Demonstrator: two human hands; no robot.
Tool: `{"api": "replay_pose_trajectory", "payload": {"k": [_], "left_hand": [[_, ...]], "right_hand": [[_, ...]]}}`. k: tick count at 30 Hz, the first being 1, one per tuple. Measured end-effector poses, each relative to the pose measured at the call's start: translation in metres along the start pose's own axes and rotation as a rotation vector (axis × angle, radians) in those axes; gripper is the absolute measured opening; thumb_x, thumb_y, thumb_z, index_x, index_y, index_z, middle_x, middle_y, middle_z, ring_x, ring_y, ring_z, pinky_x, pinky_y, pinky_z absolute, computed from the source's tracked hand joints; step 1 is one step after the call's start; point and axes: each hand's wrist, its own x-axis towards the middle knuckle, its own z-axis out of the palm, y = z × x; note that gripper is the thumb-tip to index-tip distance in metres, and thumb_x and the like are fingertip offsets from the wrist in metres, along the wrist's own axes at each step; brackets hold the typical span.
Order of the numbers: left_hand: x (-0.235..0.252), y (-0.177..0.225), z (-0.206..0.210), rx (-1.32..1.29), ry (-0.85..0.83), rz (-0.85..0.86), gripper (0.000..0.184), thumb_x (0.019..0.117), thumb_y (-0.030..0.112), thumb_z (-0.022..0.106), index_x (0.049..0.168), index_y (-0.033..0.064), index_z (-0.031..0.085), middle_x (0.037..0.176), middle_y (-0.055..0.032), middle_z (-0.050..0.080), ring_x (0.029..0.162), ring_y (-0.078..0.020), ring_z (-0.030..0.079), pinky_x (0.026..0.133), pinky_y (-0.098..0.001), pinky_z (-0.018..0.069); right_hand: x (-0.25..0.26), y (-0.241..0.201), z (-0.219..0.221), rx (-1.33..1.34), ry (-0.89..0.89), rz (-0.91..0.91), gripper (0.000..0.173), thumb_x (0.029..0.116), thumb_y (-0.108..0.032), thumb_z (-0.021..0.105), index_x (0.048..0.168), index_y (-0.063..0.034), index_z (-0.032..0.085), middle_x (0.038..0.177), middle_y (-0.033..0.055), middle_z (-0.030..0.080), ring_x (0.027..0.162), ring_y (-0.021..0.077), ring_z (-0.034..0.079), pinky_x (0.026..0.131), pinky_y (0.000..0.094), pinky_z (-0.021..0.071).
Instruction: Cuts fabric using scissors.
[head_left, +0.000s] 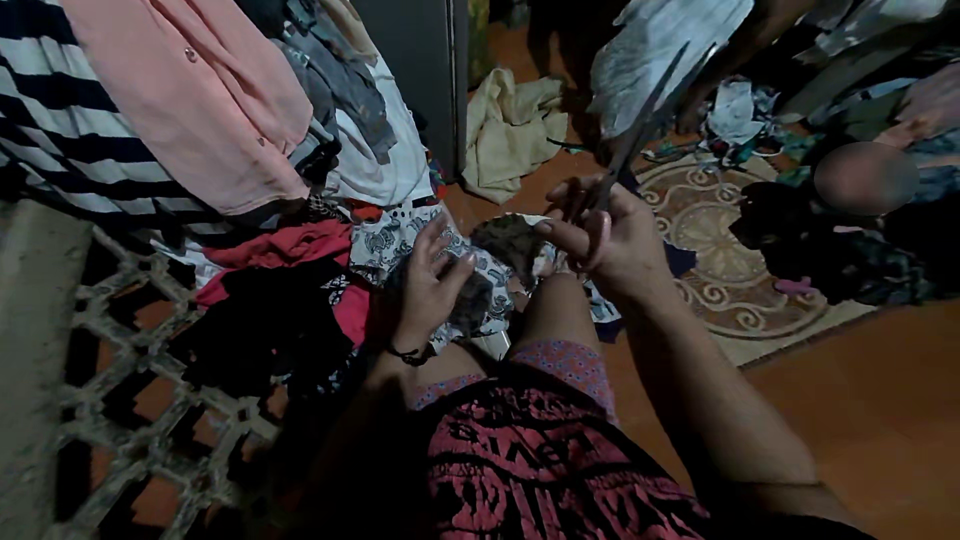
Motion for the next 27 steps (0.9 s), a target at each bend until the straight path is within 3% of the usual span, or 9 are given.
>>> {"api": "replay_pose_trajectory", "payload": {"k": [3,5,8,12,16,20,23,25,27], "left_hand": [[0.019,0.021,0.005,0.004,-0.063,0.457,0.047,0.0934,0.015,0.069,0.133,-0.0077,0.057,0.14,-0.0186,0.058,0.13,-0.0203,0.056,0.107,-0.0357,0.048],[0.027,0.032,0.01,0.042,-0.096,0.543,0.034,0.0911,0.011,0.072,0.12,-0.0061,0.066,0.126,-0.0164,0.067,0.124,-0.0205,0.061,0.107,-0.0368,0.0492],[0.026,0.035,0.018,-0.045,-0.091,0.487,0.015,0.0922,0.002,0.07,0.105,-0.0043,0.071,0.104,-0.0101,0.072,0.099,-0.0102,0.069,0.091,-0.0278,0.0577],[0.022,0.04,0.021,-0.108,-0.109,0.365,0.012,0.0993,0.002,0.059,0.106,-0.005,0.067,0.088,-0.0034,0.068,0.074,-0.0013,0.062,0.071,-0.0184,0.0552],[0.022,0.042,0.016,-0.056,-0.126,0.323,0.013,0.101,0.006,0.058,0.104,-0.0027,0.068,0.084,-0.0017,0.066,0.067,0.0001,0.059,0.063,-0.0158,0.0524],[0.02,0.042,0.015,-0.071,-0.178,0.307,0.012,0.0988,0.004,0.062,0.104,-0.0029,0.069,0.085,-0.0029,0.068,0.07,-0.001,0.062,0.066,-0.017,0.0545],[0.015,0.036,0.022,-0.133,-0.148,0.293,0.022,0.0919,0.008,0.073,0.11,-0.0033,0.067,0.093,-0.0044,0.07,0.08,-0.0045,0.067,0.075,-0.0218,0.0587],[0.012,0.032,0.027,-0.165,-0.085,0.295,0.012,0.0929,0.005,0.071,0.102,-0.0027,0.068,0.086,-0.003,0.069,0.073,-0.0031,0.065,0.069,-0.0205,0.0575],[0.011,0.031,0.023,-0.226,-0.112,0.28,0.007,0.097,0.002,0.062,0.101,-0.0015,0.067,0.084,-0.0007,0.067,0.071,-0.0018,0.063,0.066,-0.0193,0.0562]], "right_hand": [[0.004,-0.008,0.001,-0.023,-0.084,-0.047,0.034,0.0841,-0.015,0.077,0.115,-0.0112,0.061,0.087,-0.0089,0.064,0.065,-0.003,0.059,0.055,0.0138,0.0518],[0.004,-0.012,0.003,-0.016,-0.095,-0.068,0.034,0.0836,-0.014,0.078,0.114,-0.012,0.062,0.086,-0.0096,0.064,0.063,-0.0032,0.059,0.053,0.0134,0.0513],[0.002,-0.011,0.004,0.019,-0.028,-0.102,0.036,0.0829,-0.017,0.081,0.114,-0.0152,0.062,0.096,-0.0109,0.066,0.071,-0.0035,0.061,0.059,0.0136,0.0538],[-0.004,-0.005,0.008,0.02,0.077,-0.118,0.041,0.0823,-0.016,0.082,0.116,-0.0153,0.06,0.095,-0.01,0.067,0.073,-0.001,0.065,0.059,0.0164,0.0563],[-0.001,-0.005,0.001,-0.096,0.023,-0.202,0.051,0.0824,-0.024,0.083,0.122,-0.0134,0.053,0.109,-0.0071,0.072,0.092,0.0014,0.068,0.075,0.0176,0.0563],[0.0,-0.011,0.006,-0.204,0.019,-0.221,0.039,0.0838,-0.019,0.079,0.116,-0.0109,0.059,0.095,-0.01,0.068,0.083,-0.0024,0.066,0.074,0.0163,0.0566],[0.001,-0.008,0.014,-0.105,0.109,-0.21,0.038,0.0826,-0.011,0.08,0.114,-0.0114,0.058,0.096,-0.0109,0.066,0.082,-0.0028,0.066,0.073,0.0167,0.0582],[0.0,-0.008,0.019,-0.026,0.126,-0.189,0.039,0.0824,-0.008,0.08,0.113,-0.0126,0.057,0.097,-0.0108,0.066,0.081,-0.0015,0.067,0.07,0.0173,0.0592],[-0.002,-0.005,0.016,0.055,0.047,-0.179,0.039,0.0864,-0.014,0.079,0.118,-0.0134,0.057,0.101,-0.0092,0.067,0.083,0.0016,0.068,0.072,0.0196,0.0601]]}}
